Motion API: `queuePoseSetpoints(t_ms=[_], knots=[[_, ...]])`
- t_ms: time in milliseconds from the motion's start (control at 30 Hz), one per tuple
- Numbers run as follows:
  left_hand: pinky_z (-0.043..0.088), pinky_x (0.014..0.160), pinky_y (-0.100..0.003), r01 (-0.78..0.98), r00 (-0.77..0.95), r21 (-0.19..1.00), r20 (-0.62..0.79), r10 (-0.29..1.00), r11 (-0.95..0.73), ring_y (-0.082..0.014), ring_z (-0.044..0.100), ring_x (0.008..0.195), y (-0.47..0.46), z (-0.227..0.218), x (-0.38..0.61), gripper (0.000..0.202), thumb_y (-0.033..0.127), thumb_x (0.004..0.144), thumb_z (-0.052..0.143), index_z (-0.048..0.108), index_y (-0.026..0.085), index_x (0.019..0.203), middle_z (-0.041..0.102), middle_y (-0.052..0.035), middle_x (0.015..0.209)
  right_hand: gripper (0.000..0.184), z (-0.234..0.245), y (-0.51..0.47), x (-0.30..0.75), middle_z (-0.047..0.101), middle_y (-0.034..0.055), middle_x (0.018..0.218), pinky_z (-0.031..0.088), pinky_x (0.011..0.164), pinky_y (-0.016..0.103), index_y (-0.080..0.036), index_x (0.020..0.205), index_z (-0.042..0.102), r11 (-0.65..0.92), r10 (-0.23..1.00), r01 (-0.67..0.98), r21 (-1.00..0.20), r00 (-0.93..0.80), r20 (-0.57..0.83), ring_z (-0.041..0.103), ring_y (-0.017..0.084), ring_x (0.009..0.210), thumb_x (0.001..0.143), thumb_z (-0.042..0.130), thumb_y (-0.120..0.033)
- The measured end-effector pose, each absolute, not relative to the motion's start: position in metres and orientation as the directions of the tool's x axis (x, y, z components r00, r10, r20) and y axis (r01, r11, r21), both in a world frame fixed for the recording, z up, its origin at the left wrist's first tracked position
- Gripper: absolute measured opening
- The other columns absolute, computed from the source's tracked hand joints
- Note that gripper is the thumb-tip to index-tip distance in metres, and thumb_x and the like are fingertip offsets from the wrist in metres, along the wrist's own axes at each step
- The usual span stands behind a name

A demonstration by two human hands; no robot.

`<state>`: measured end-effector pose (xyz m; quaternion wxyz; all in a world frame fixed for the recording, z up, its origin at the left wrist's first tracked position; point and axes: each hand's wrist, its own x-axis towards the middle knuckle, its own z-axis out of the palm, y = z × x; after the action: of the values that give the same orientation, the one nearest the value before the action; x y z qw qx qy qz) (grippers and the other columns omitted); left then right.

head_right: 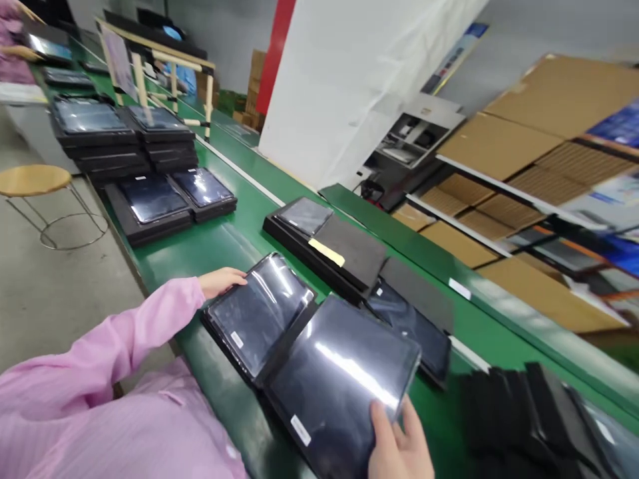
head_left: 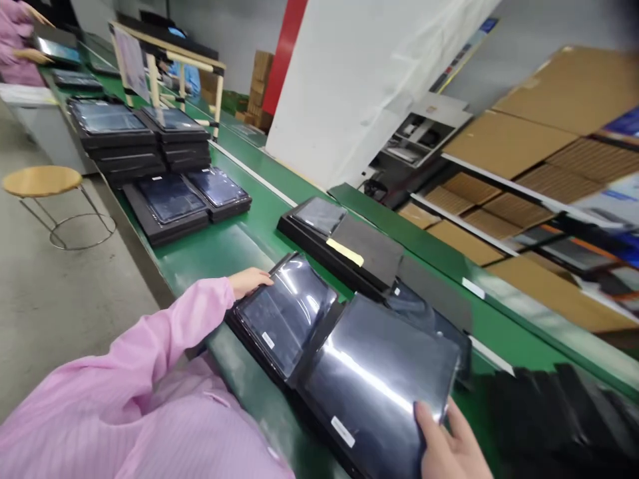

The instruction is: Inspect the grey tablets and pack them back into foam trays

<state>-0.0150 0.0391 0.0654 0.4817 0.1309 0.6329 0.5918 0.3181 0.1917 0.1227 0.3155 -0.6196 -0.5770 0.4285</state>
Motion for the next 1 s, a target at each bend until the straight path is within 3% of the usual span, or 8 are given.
queuePoseSetpoints(t_ms=[167, 300, 500, 633, 733, 833, 933, 1000], knots=[[0.051, 0.061, -0.03, -0.533, -0.422, 0.807, -0.514, 0.747, 0.254, -0.0189, 0.063, 0.06, 0.031, 0.057, -0.008, 0.031, 0.043, 0.067, 0.077, 0.066, 0.014, 0.075, 0.067, -0.0053, 0.065, 0.069, 0.117, 0.184, 0.28, 0.076, 0.0111, 0.104, 0.055, 0.069, 0.032, -0.017, 0.118, 0.07, -0.068, 0.991, 0.248, -0.966, -0.094, -0.094, 0.069, 0.027, 0.089, 0.057, 0.075, -0.049], [0.056, 0.073, -0.032, -0.596, -0.372, 0.775, -0.498, 0.783, 0.209, -0.0214, 0.069, 0.074, 0.031, 0.062, -0.004, 0.036, 0.049, 0.076, 0.068, 0.07, 0.013, 0.08, 0.074, -0.0099, 0.079, 0.06, 0.076, 0.173, 0.234, 0.076, 0.0127, 0.094, 0.056, 0.075, 0.035, -0.011, 0.098, 0.073, -0.088, 0.961, 0.172, -0.981, -0.246, -0.129, 0.069, 0.027, 0.088, 0.058, 0.072, -0.055], [0.055, 0.064, -0.03, -0.576, -0.428, 0.792, -0.503, 0.751, 0.203, -0.0201, 0.068, 0.068, 0.034, 0.065, 0.001, 0.041, 0.05, 0.071, 0.078, 0.071, 0.011, 0.081, 0.074, -0.0105, 0.076, 0.053, 0.046, 0.152, 0.183, 0.076, 0.0119, 0.094, 0.056, 0.077, 0.038, -0.013, 0.111, 0.068, 0.019, 0.917, 0.151, -0.988, -0.396, -0.043, 0.07, 0.025, 0.085, 0.079, 0.058, -0.054], [0.054, 0.062, -0.031, -0.512, -0.483, 0.828, -0.496, 0.721, 0.227, -0.0211, 0.069, 0.066, 0.037, 0.07, 0.004, 0.051, 0.052, 0.064, 0.085, 0.07, 0.01, 0.089, 0.074, -0.0107, 0.079, 0.04, 0.058, 0.157, 0.174, 0.069, 0.0108, 0.096, 0.052, 0.092, 0.043, -0.016, 0.105, 0.068, 0.185, 0.904, 0.236, -0.954, -0.421, 0.072, 0.066, 0.026, 0.092, 0.078, 0.064, -0.045], [0.053, 0.065, -0.029, -0.395, -0.591, 0.901, -0.398, 0.702, 0.18, -0.0199, 0.068, 0.072, 0.044, 0.081, 0.005, 0.059, 0.055, 0.061, 0.085, 0.07, 0.011, 0.097, 0.075, -0.0088, 0.085, 0.037, 0.072, 0.165, 0.174, 0.06, 0.0098, 0.099, 0.051, 0.093, 0.044, -0.018, 0.105, 0.068, 0.288, 0.908, 0.297, -0.91, -0.387, 0.161, 0.061, 0.024, 0.088, 0.074, 0.068, -0.038], [0.054, 0.071, -0.028, -0.284, -0.701, 0.958, -0.229, 0.676, 0.031, -0.0192, 0.068, 0.081, 0.055, 0.096, 0.005, 0.063, 0.058, 0.058, 0.086, 0.069, 0.012, 0.099, 0.075, -0.008, 0.092, 0.048, 0.084, 0.172, 0.173, 0.057, 0.0134, 0.117, 0.052, 0.089, 0.04, -0.018, 0.119, 0.06, 0.347, 0.909, 0.279, -0.895, -0.335, 0.248, 0.06, 0.021, 0.092, 0.077, 0.067, -0.039], [0.054, 0.073, -0.028, -0.224, -0.75, 0.963, -0.071, 0.658, -0.152, -0.0184, 0.067, 0.082, 0.071, 0.104, 0.004, 0.066, 0.059, 0.054, 0.088, 0.067, 0.015, 0.099, 0.074, -0.0065, 0.095, 0.063, 0.094, 0.179, 0.17, 0.058, 0.0151, 0.128, 0.052, 0.094, 0.039, -0.019, 0.131, 0.049, 0.339, 0.894, 0.088, -0.937, -0.339, 0.292, 0.062, 0.022, 0.105, 0.077, 0.069, -0.044], [0.053, 0.072, -0.028, -0.153, -0.774, 0.954, 0.047, 0.632, -0.258, -0.0184, 0.065, 0.08, 0.082, 0.101, 0.003, 0.068, 0.062, 0.051, 0.088, 0.066, 0.017, 0.096, 0.072, -0.0049, 0.09, 0.052, 0.1, 0.182, 0.169, 0.066, 0.0123, 0.119, 0.051, 0.097, 0.039, -0.018, 0.123, 0.055, 0.321, 0.862, -0.048, -0.946, -0.398, 0.313, 0.065, 0.023, 0.106, 0.078, 0.068, -0.043]])
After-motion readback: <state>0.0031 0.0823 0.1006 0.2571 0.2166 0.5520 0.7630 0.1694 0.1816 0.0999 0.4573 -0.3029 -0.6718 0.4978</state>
